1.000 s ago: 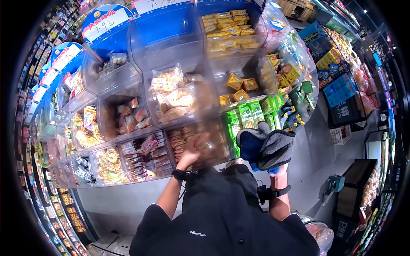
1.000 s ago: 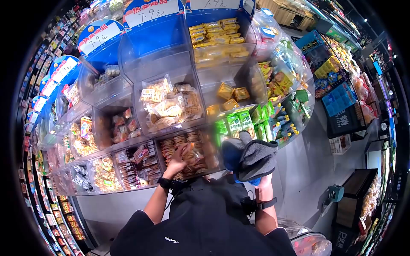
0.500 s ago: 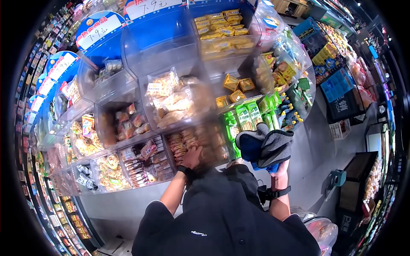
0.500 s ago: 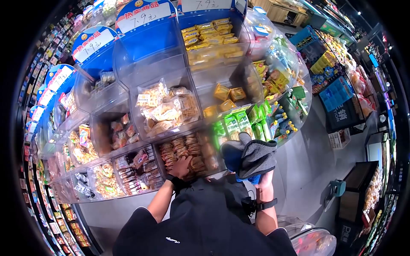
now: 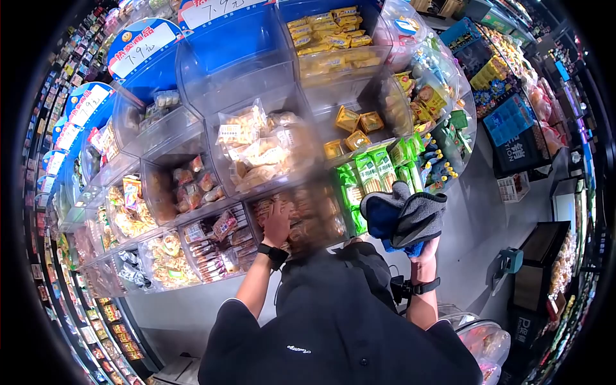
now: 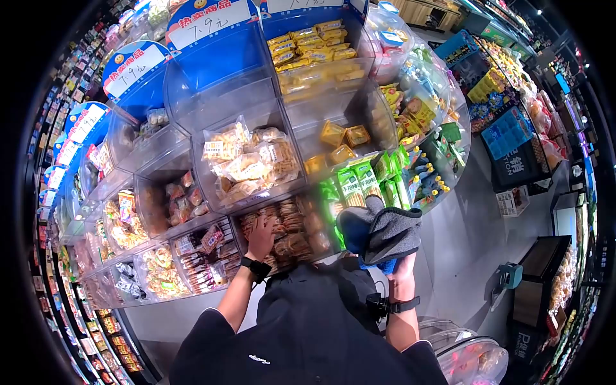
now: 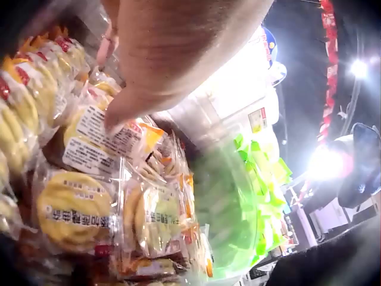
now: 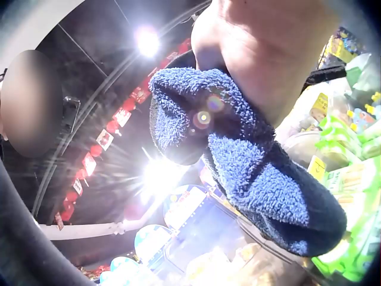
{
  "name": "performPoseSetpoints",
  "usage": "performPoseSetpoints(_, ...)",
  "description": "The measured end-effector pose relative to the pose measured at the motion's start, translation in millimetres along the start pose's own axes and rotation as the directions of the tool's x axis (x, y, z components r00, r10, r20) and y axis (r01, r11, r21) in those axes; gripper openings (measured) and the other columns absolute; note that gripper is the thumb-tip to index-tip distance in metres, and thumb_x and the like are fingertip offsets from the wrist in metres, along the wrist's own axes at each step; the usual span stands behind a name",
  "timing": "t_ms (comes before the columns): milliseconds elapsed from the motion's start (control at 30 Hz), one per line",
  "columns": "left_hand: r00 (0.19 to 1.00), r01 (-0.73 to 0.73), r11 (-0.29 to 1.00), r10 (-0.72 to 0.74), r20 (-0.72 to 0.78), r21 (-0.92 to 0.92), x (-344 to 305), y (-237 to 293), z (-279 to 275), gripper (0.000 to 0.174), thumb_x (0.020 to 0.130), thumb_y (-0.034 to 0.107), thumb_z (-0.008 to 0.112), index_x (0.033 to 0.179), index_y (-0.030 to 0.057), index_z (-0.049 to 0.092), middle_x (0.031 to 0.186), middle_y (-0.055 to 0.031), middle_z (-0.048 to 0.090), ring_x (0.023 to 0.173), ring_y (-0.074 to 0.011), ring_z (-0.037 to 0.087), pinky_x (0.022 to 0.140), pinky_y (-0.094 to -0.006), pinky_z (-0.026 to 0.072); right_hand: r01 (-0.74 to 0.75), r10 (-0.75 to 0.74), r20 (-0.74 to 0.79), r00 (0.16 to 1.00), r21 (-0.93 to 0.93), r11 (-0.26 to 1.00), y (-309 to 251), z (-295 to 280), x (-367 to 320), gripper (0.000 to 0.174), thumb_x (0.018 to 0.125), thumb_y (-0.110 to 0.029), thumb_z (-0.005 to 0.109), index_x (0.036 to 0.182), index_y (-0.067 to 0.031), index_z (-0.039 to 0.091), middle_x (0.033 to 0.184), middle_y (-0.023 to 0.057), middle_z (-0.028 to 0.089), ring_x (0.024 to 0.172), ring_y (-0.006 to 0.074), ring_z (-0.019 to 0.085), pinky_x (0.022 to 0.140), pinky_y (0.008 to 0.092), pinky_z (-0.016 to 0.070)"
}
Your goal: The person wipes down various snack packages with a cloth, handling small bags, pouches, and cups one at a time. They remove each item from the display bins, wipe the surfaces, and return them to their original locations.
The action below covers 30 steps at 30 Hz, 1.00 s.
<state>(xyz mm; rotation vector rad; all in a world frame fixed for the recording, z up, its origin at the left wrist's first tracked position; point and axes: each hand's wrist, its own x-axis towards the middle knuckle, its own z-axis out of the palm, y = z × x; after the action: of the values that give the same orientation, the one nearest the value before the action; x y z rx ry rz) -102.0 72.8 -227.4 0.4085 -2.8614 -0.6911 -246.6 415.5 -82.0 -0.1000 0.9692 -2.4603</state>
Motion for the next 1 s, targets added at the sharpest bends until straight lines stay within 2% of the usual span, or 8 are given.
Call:
performPoseSetpoints(300,0.990,0.029,0.998,-0.035,0.133,0.050,-2,-27,23,0.041,0.073,0.001,0.067,0.111,0.0031,0.053,0.108,-0.0168,0.046,0.106,-0.0367,0.044,0.081,-0.0479,0.0439,-0.020,0.012,-0.046,0.999,-0.162,0.987,3,5,8,0.064,0.092,-0.050,0.049,0.138,-0.0067,0.040,0.132,0.0119,0.052,0.118,0.0270,0.052,0.102,0.0421,0.0420)
performPoseSetpoints(467,0.996,-0.016,0.995,0.007,0.088,0.101,-4,-29,31,0.037,0.069,0.000,0.057,0.106,0.0052,0.057,0.107,-0.0152,0.049,0.104,-0.0348,0.048,0.080,-0.0441,0.0479,-0.074,0.073,-0.046,0.996,-0.019,0.997,4,8,11,0.062,0.092,-0.048,0.049,0.138,-0.0081,0.041,0.133,0.0114,0.052,0.118,0.0275,0.052,0.102,0.0428,0.0420)
performPoseSetpoints(567,0.991,-0.042,0.992,0.027,0.129,0.121,-4,-25,23,0.025,0.078,0.000,0.059,0.103,0.0016,0.054,0.108,-0.0174,0.049,0.103,-0.0377,0.046,0.080,-0.0455,0.0437,-0.066,0.064,0.038,0.997,0.033,0.997,3,8,11,0.055,0.095,-0.044,0.046,0.137,-0.0095,0.043,0.132,0.0111,0.053,0.118,0.0275,0.053,0.102,0.0433,0.0423)
performPoseSetpoints(667,0.999,-0.026,0.999,0.028,-0.042,0.034,1,-14,11,0.024,0.073,0.004,0.060,0.096,0.0055,0.054,0.094,-0.0148,0.057,0.090,-0.0349,0.057,0.072,-0.0434,0.0484,-0.064,0.064,0.030,0.997,-0.019,0.998,0,7,12,0.057,0.094,-0.043,0.047,0.137,-0.0067,0.042,0.133,0.0120,0.052,0.119,0.0276,0.052,0.102,0.0422,0.0414)
performPoseSetpoints(767,0.959,0.267,0.947,-0.244,0.146,-0.176,12,39,-53,0.021,0.078,0.012,0.064,0.093,0.0051,0.053,0.076,-0.0132,0.060,0.073,-0.0342,0.061,0.063,-0.0440,0.0472,-0.070,0.074,0.007,0.997,-0.235,0.969,-5,9,10,0.061,0.090,-0.040,0.054,0.137,-0.0033,0.041,0.132,0.0136,0.051,0.119,0.0265,0.051,0.101,0.0391,0.0406)
performPoseSetpoints(833,0.947,0.322,0.877,-0.298,0.123,-0.357,19,69,-84,0.022,0.078,0.015,0.066,0.091,0.0034,0.053,0.070,-0.0127,0.060,0.064,-0.0277,0.061,0.059,-0.0368,0.0478,-0.124,0.156,0.047,0.987,-0.399,0.909,-5,27,10,0.058,0.086,-0.032,0.058,0.134,-0.0023,0.044,0.129,0.0134,0.053,0.116,0.0256,0.053,0.099,0.0374,0.0415)
performPoseSetpoints(900,0.980,0.162,0.766,-0.196,0.014,-0.622,19,86,-93,0.023,0.079,0.007,0.072,0.089,0.0029,0.051,0.069,-0.0043,0.061,0.063,-0.0091,0.057,0.059,-0.0270,0.0456,-0.172,0.281,0.127,0.951,-0.538,0.825,-2,51,10,0.057,0.081,-0.024,0.063,0.131,-0.0014,0.046,0.125,0.0131,0.055,0.113,0.0247,0.054,0.097,0.0357,0.0425)
performPoseSetpoints(1000,0.976,0.044,0.572,-0.200,-0.087,-0.819,27,141,-122,0.027,0.078,0.005,0.073,0.094,0.0004,0.052,0.079,0.0016,0.059,0.070,-0.0052,0.051,0.061,-0.0220,0.0425,-0.143,0.393,0.209,0.896,-0.701,0.699,8,78,15,0.057,0.075,-0.012,0.070,0.127,-0.0001,0.050,0.119,0.0127,0.059,0.108,0.0234,0.056,0.094,0.0331,0.0438)
